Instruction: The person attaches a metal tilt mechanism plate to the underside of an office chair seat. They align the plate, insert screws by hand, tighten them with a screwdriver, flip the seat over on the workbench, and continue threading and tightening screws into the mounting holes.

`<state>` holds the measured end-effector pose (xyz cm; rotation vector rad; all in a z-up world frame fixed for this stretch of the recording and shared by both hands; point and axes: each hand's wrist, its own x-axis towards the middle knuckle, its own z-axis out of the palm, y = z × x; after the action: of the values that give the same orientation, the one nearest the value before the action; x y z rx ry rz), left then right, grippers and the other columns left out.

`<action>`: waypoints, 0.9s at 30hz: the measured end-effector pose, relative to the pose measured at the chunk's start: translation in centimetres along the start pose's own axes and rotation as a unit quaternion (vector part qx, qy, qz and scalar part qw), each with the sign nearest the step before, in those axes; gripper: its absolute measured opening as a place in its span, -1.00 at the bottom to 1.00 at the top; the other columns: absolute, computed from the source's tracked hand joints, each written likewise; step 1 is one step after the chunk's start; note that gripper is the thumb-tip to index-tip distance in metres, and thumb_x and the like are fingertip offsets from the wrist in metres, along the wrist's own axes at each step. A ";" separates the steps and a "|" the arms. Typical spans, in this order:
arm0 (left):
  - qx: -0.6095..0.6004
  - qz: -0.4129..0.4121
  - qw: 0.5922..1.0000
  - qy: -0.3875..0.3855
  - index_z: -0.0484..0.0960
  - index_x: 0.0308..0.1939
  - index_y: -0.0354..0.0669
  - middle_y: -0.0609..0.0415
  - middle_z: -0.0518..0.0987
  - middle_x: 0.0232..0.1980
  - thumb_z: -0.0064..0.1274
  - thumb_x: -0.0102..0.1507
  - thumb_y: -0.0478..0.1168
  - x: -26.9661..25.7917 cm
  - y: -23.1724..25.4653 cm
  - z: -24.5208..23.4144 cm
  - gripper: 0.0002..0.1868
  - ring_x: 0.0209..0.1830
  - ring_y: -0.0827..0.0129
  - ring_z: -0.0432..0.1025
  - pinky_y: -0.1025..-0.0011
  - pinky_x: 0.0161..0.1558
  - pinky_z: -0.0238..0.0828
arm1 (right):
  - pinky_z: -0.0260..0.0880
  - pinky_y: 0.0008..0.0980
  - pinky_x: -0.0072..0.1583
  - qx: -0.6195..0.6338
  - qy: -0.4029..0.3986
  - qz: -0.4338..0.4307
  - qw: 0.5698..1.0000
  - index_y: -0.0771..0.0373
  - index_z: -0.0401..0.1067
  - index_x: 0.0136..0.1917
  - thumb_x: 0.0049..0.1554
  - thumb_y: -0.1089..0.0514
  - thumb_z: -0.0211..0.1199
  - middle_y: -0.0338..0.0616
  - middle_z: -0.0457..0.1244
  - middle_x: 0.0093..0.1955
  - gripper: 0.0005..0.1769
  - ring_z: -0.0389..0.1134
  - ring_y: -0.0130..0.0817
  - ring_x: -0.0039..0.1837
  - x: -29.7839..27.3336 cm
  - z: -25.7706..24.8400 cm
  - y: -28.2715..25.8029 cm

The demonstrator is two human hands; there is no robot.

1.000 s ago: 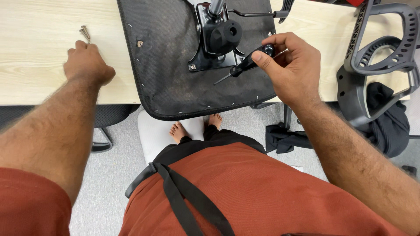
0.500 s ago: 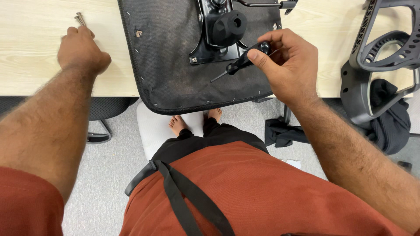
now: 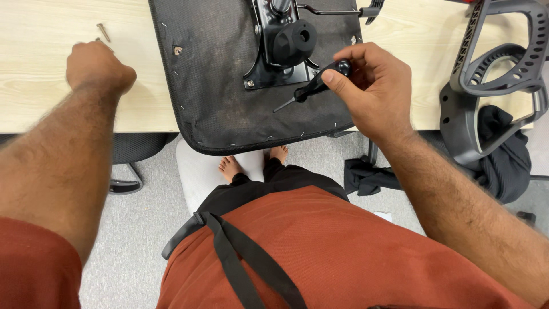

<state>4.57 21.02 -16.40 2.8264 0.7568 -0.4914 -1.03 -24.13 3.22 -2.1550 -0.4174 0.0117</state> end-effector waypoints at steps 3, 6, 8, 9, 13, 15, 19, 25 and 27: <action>-0.033 -0.016 0.999 0.019 0.66 0.06 -0.41 -0.31 0.61 0.04 0.29 0.25 -0.17 -0.6 -0.5 0.3 -0.59 -0.05 0.01 0.58 0.20 -0.05 0.58 | 0.39 -0.64 -0.04 0.021 0.024 0.012 0.999 0.32 0.47 0.15 0.30 0.29 0.37 -0.26 0.33 -0.07 -0.83 0.35 -0.65 -0.06 0.0 -0.5 0.9; -0.078 -0.045 0.996 0.015 0.66 0.01 -0.45 -0.31 0.64 -0.01 0.25 0.33 -0.17 -1.6 -0.9 0.7 -0.65 -0.11 0.02 0.61 0.23 -0.10 0.63 | 0.35 -0.63 -0.04 0.025 0.052 0.022 0.998 0.32 0.48 0.13 0.26 0.34 0.33 -0.30 0.32 -0.09 -0.84 0.32 -0.65 -0.06 0.0 -1.3 1.9; -0.101 -0.051 0.993 0.023 0.69 -0.04 -0.36 -0.27 0.64 -0.03 0.24 0.33 -0.15 -2.4 -1.0 1.0 -0.71 -0.10 0.05 0.61 0.24 -0.10 0.63 | 0.32 -0.63 -0.05 0.026 0.072 0.030 0.997 0.32 0.48 0.11 0.24 0.35 0.31 -0.31 0.31 -0.10 -0.85 0.30 -0.65 -0.08 0.0 -2.0 2.5; -0.113 -0.054 0.992 0.028 0.70 -0.07 -0.32 -0.25 0.64 -0.04 0.24 0.33 -0.15 -2.7 -1.1 1.0 -0.73 -0.10 0.07 0.60 0.24 -0.10 0.63 | 0.31 -0.62 -0.06 0.029 0.085 0.036 0.995 0.32 0.49 0.10 0.24 0.35 0.31 -0.31 0.31 -0.11 -0.85 0.29 -0.65 -0.09 0.0 -2.2 2.8; -0.172 -0.061 0.982 0.041 0.73 -0.13 -0.23 -0.19 0.67 -0.05 0.19 0.30 -0.28 -4.0 -1.0 0.5 -0.88 -0.08 0.11 0.60 0.27 -0.03 0.59 | 0.29 -0.61 -0.10 0.038 0.107 0.038 0.993 0.31 0.48 0.09 0.23 0.34 0.30 -0.32 0.30 -0.15 -0.85 0.29 -0.64 -0.12 0.0 -2.9 3.5; -0.183 -0.077 0.980 0.029 0.72 -0.10 -0.23 -0.19 0.67 -0.04 0.18 0.27 -0.31 -4.8 -0.7 0.1 -0.86 -0.07 0.13 0.61 0.28 -0.01 0.58 | 0.29 -0.61 -0.10 0.032 0.119 0.044 0.991 0.32 0.48 0.08 0.22 0.34 0.30 -0.32 0.29 -0.15 -0.85 0.29 -0.63 -0.13 0.0 -3.0 3.8; -0.246 -0.131 0.960 0.029 0.66 -0.02 -0.20 -0.18 0.66 0.00 0.17 0.24 -0.30 -6.6 -0.6 -0.5 -0.77 -0.05 0.16 0.60 0.27 0.02 0.58 | 0.35 -0.58 -0.05 0.043 0.129 0.059 0.989 0.34 0.51 0.10 0.24 0.31 0.26 -0.30 0.31 -0.14 -0.85 0.31 -0.58 -0.11 0.1 -3.7 4.3; -0.311 -0.159 0.936 0.033 0.64 0.04 -0.17 -0.18 0.64 0.05 0.23 0.26 -0.22 -7.8 -1.7 0.7 -0.72 -0.01 0.20 0.57 0.29 0.03 0.54 | 0.49 -0.41 0.03 0.169 0.144 0.096 0.970 0.26 0.53 0.08 0.30 0.23 0.13 -0.31 0.30 -0.11 -0.82 0.35 -0.53 -0.05 0.6 -4.2 4.9; -0.337 -0.169 0.926 0.029 0.67 0.02 -0.17 -0.14 0.66 0.04 0.23 0.26 -0.23 -7.7 -2.5 1.4 -0.74 -0.04 0.27 0.58 0.35 0.01 0.54 | 0.50 -0.37 0.04 0.165 0.156 0.111 0.967 0.24 0.52 0.06 0.30 0.20 0.11 -0.30 0.30 -0.11 -0.81 0.35 -0.51 -0.05 0.6 -4.2 5.0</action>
<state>-3.40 19.30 -15.13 2.0855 1.1669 -0.1393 1.69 -29.91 1.83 -1.8226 0.0122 -0.1232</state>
